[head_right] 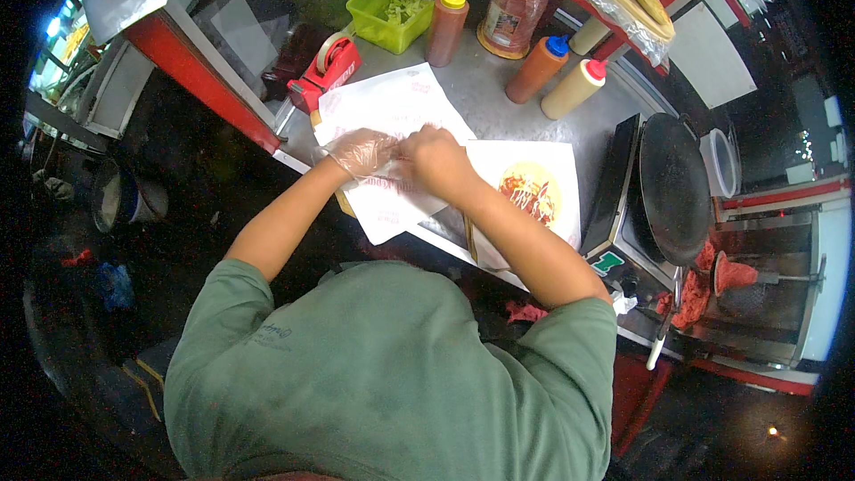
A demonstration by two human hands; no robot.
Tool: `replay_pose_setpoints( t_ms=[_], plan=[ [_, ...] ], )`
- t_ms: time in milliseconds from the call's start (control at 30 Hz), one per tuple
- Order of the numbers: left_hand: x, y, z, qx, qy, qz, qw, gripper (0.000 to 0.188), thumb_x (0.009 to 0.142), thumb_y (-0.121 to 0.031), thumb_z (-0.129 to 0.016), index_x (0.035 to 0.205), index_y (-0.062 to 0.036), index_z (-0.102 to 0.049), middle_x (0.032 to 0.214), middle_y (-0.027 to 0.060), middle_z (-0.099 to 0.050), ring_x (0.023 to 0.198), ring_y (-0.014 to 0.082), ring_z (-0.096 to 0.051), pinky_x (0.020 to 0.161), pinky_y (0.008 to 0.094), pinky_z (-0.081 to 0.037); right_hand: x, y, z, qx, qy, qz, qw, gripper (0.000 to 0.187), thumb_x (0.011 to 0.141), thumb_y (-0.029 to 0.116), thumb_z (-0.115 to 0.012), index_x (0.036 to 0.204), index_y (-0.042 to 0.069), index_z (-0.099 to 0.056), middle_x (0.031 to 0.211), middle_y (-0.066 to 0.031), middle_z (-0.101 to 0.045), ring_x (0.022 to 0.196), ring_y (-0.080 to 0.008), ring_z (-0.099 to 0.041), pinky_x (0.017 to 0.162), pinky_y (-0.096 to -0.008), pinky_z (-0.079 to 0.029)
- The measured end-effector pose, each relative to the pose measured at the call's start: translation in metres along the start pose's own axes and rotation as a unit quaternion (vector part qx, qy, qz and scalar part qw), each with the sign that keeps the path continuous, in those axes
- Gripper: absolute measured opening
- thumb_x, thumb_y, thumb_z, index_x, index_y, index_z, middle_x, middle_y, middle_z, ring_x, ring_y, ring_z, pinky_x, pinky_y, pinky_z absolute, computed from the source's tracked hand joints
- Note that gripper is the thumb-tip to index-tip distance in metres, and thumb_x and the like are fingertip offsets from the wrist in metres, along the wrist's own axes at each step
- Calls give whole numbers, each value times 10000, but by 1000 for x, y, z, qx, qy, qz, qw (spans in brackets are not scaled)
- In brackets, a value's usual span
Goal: The person cooks shredded meat on a flat griddle, then assembles two tacos by placing lettuce, meat, and sauces onto tortillas. The tacos are wrapped in paper and placed on a tray. The person then prepares two additional tortillas with sauce and lettuce.
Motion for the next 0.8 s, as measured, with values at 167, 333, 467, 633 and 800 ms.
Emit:
replay_pose_setpoints(
  t_ms=[167,333,467,633,800],
  plan=[
    [-7,-30,23,50,-75,19,996,365,1015,-405,-558,1150,-97,-701,1139,170,-720,1047,364,-683,911,511,-523,-14,-2,-39,-94,75,-2,993,302,806,155,-763,1054,-17,-746,856,-198,-720,900,-355,-701,839,-460,-562],
    [-59,-51,29,150,-214,-108,959,420,981,-362,-612,1278,-66,-622,1315,99,-648,1226,285,-593,1090,490,-411,15,-36,-15,66,172,-83,979,299,839,133,-764,1111,8,-744,900,-197,-745,950,-385,-724,823,-482,-574],
    [-40,-25,3,251,-133,-6,959,426,944,-415,-648,1230,-99,-643,1151,66,-673,1105,249,-628,1002,441,-435,-3,-12,-31,13,9,-19,1000,261,840,49,-660,1090,-9,-709,1045,-194,-714,977,-369,-706,822,-447,-582],
    [-39,-44,24,274,-112,53,954,432,898,-508,-673,1079,-116,-681,1103,62,-683,1083,256,-634,973,466,-422,-13,-3,-49,-95,-6,-34,995,174,848,32,-616,986,-35,-699,986,-175,-726,994,-336,-677,797,-427,-603],
    [-89,-26,12,-177,-258,155,937,441,916,-369,-746,1184,-26,-677,1229,163,-696,1124,299,-667,977,467,-514,-5,-10,-52,-51,19,-53,997,178,821,7,-612,980,-38,-679,929,-192,-732,945,-360,-676,798,-425,-599]
  ],
)
Point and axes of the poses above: each hand's wrist, its own x-axis towards the middle knuckle, its own z-axis out of the back of the hand, y = z × x, the point moved 1 cm from there along x, towards the middle knuckle
